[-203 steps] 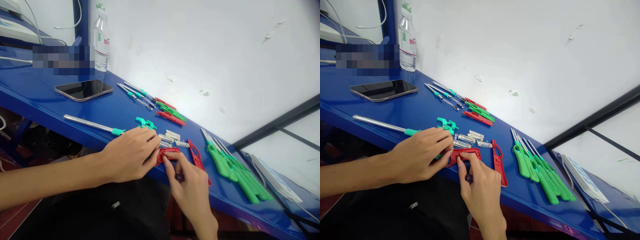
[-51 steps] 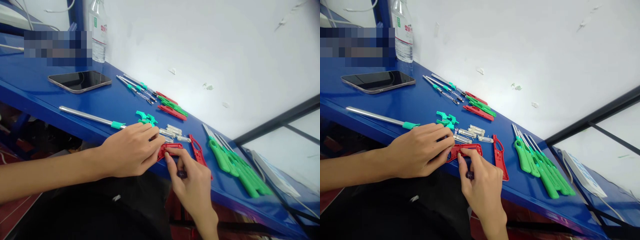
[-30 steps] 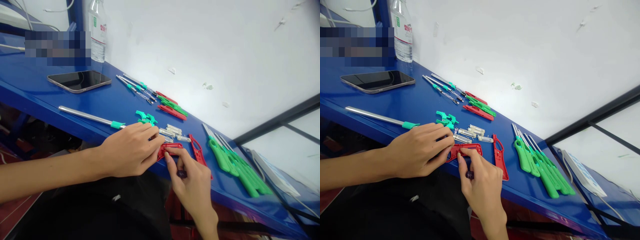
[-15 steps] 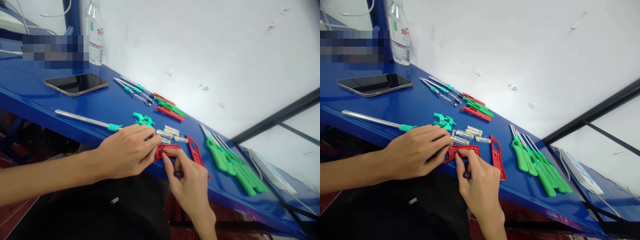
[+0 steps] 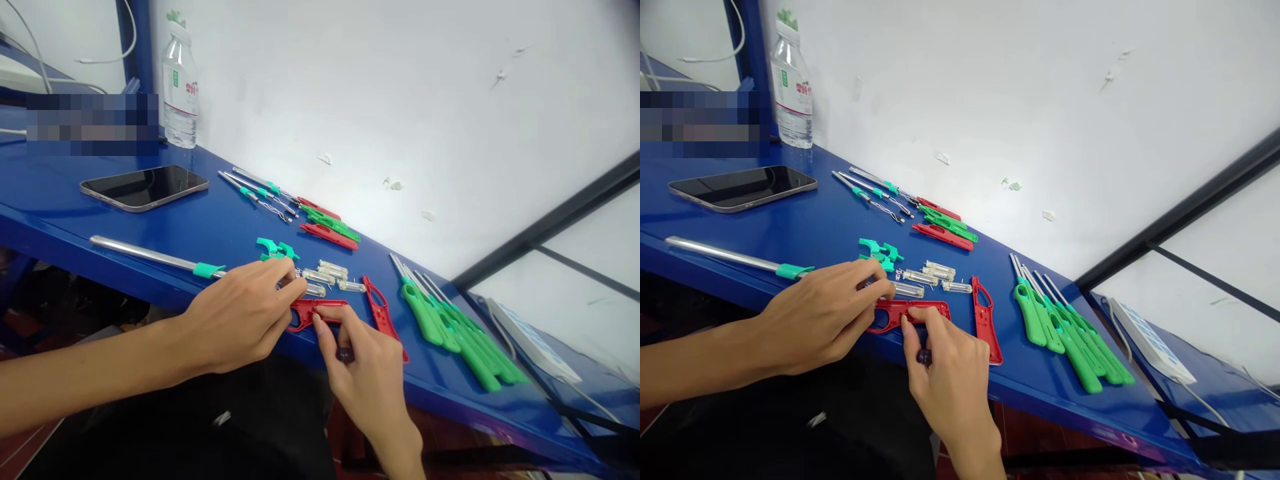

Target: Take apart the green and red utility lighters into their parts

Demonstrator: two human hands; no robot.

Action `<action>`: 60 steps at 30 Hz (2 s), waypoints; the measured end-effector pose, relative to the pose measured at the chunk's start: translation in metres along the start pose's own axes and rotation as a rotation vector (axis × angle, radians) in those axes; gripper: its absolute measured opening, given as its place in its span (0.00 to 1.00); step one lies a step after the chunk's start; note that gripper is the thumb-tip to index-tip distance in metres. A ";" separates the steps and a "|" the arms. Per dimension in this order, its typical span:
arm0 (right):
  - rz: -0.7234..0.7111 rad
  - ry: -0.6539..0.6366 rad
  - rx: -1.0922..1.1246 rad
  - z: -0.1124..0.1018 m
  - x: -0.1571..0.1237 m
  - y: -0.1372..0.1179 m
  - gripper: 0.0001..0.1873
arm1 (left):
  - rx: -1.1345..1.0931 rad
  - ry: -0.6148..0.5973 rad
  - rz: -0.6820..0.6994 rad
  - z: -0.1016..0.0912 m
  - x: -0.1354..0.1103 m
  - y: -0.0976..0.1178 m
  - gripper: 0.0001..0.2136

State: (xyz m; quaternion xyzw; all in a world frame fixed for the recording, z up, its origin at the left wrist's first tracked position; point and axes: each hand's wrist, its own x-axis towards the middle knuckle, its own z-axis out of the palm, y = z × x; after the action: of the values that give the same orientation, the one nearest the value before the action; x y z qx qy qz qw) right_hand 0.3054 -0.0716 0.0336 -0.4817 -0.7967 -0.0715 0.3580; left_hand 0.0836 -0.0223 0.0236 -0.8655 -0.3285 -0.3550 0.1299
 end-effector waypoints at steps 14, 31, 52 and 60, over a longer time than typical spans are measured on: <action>0.015 0.006 0.016 0.003 -0.002 0.002 0.10 | -0.108 -0.042 -0.128 0.001 0.000 -0.003 0.11; 0.054 0.052 -0.082 0.004 0.002 -0.001 0.18 | -0.244 -0.107 -0.235 0.002 0.005 -0.024 0.17; 0.248 0.822 -0.071 -0.069 -0.004 0.045 0.28 | -0.245 -0.163 -0.177 0.000 0.016 -0.055 0.20; 0.321 0.167 -0.263 -0.078 -0.018 0.066 0.23 | -0.231 -0.081 -0.155 -0.012 0.018 -0.045 0.17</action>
State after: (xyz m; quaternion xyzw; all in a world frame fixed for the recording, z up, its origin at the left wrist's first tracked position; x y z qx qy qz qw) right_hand 0.4035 -0.0862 0.0642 -0.6375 -0.6610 -0.1567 0.3636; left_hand 0.0574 0.0151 0.0445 -0.8604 -0.3561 -0.3643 -0.0116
